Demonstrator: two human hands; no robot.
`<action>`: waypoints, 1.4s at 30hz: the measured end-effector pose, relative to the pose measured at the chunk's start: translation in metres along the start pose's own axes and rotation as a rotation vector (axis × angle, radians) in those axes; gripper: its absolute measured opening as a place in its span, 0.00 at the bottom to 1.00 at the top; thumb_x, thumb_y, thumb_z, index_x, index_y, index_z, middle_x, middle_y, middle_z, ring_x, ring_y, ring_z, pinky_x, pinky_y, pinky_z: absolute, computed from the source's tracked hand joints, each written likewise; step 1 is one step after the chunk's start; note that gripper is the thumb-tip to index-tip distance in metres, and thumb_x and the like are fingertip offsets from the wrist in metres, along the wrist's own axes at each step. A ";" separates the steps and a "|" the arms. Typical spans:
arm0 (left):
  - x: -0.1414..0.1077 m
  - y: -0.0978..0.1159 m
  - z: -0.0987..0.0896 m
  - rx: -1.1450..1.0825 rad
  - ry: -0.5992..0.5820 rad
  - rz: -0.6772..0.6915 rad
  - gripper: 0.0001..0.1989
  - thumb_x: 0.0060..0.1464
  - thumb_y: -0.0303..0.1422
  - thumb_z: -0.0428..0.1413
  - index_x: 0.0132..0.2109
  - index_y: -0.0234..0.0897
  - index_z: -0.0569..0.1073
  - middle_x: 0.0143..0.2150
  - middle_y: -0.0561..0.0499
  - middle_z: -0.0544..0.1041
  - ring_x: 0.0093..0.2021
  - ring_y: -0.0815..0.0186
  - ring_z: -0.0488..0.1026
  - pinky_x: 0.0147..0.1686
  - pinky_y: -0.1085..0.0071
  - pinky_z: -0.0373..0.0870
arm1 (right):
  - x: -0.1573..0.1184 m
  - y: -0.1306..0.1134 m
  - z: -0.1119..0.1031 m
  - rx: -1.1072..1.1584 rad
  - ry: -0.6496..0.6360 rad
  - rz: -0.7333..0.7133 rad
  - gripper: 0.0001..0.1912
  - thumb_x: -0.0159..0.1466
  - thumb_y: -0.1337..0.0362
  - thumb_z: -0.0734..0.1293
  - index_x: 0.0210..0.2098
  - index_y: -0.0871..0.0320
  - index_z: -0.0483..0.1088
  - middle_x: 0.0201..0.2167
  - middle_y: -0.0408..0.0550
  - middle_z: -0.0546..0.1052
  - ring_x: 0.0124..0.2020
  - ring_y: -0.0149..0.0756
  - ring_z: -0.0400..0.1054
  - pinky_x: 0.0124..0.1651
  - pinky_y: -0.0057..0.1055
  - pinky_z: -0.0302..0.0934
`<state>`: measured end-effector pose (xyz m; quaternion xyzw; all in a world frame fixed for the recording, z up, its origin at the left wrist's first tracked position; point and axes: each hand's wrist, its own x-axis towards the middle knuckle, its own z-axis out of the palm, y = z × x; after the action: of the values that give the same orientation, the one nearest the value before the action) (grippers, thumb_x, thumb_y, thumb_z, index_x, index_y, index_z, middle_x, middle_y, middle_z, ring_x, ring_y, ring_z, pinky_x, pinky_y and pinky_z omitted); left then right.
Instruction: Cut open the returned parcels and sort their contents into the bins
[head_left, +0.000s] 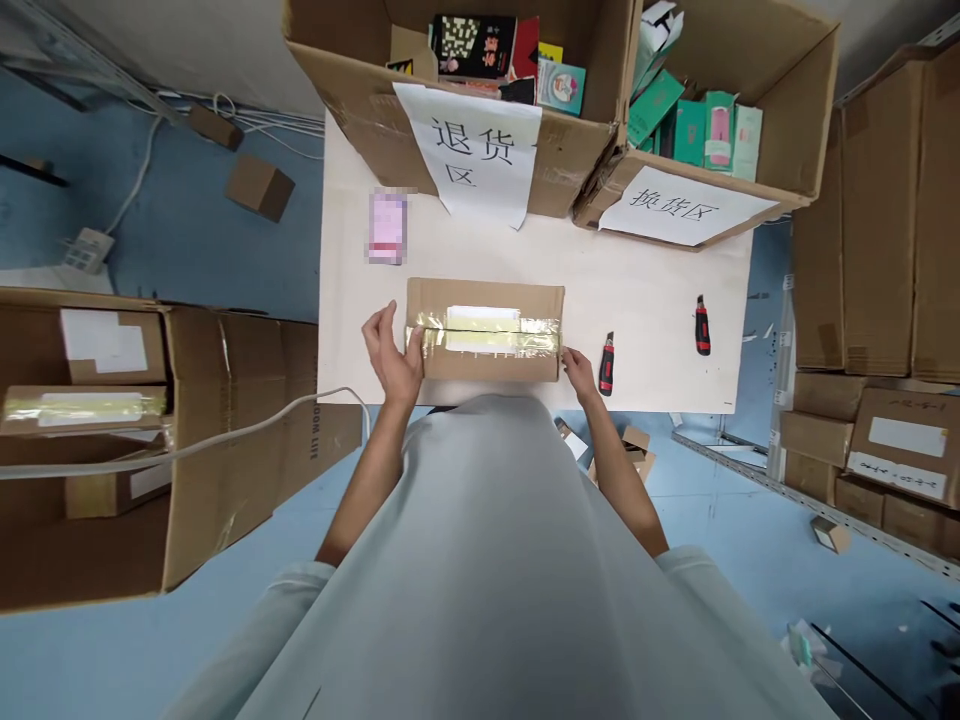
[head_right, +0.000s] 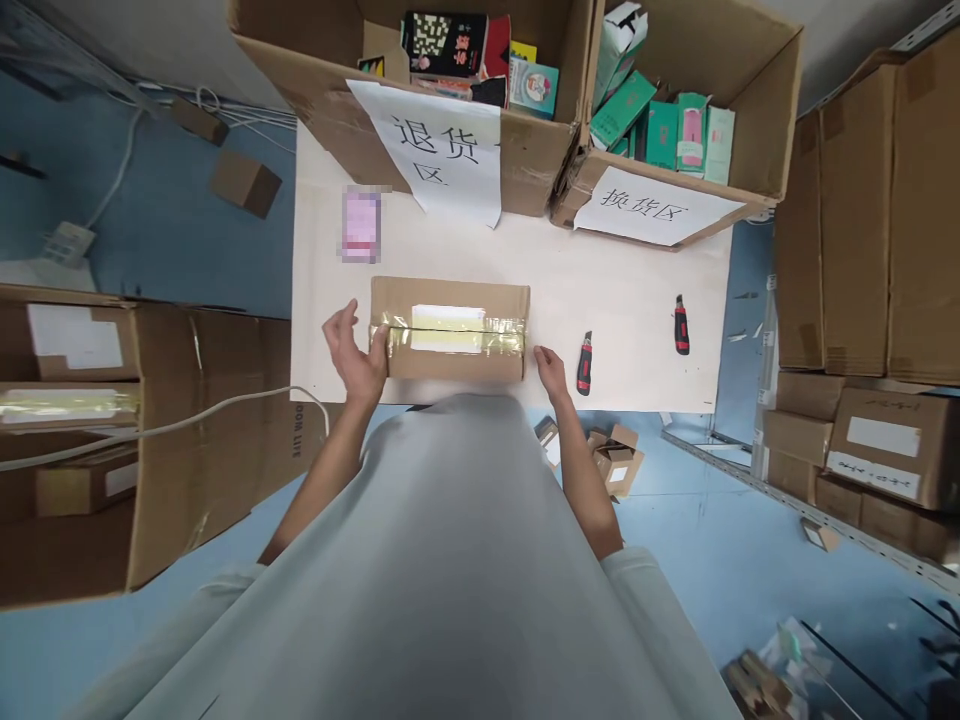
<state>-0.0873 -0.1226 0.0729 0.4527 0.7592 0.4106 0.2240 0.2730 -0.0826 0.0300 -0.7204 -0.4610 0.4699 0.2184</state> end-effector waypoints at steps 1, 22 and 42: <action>0.002 -0.002 -0.006 0.024 0.007 0.027 0.32 0.71 0.52 0.57 0.72 0.40 0.71 0.71 0.33 0.66 0.75 0.46 0.64 0.75 0.48 0.61 | 0.001 -0.002 0.004 0.032 -0.011 0.017 0.29 0.69 0.37 0.64 0.44 0.58 0.78 0.42 0.52 0.84 0.48 0.41 0.75 0.53 0.38 0.71; -0.002 -0.018 0.038 0.056 -0.399 0.029 0.19 0.66 0.42 0.54 0.56 0.41 0.82 0.57 0.36 0.81 0.62 0.43 0.74 0.69 0.39 0.67 | -0.059 -0.100 -0.036 0.003 0.243 -0.330 0.22 0.73 0.45 0.68 0.53 0.56 0.80 0.52 0.56 0.84 0.45 0.43 0.79 0.53 0.41 0.75; -0.015 0.171 0.081 0.116 -0.475 0.500 0.23 0.75 0.50 0.55 0.66 0.44 0.77 0.74 0.41 0.73 0.81 0.42 0.60 0.80 0.37 0.55 | -0.031 -0.037 -0.037 -0.258 0.353 -0.343 0.22 0.81 0.50 0.59 0.57 0.54 0.78 0.54 0.57 0.82 0.58 0.50 0.74 0.74 0.55 0.57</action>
<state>0.0642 -0.0579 0.1682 0.7195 0.5735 0.2923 0.2606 0.2849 -0.0877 0.0899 -0.7244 -0.5871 0.2308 0.2779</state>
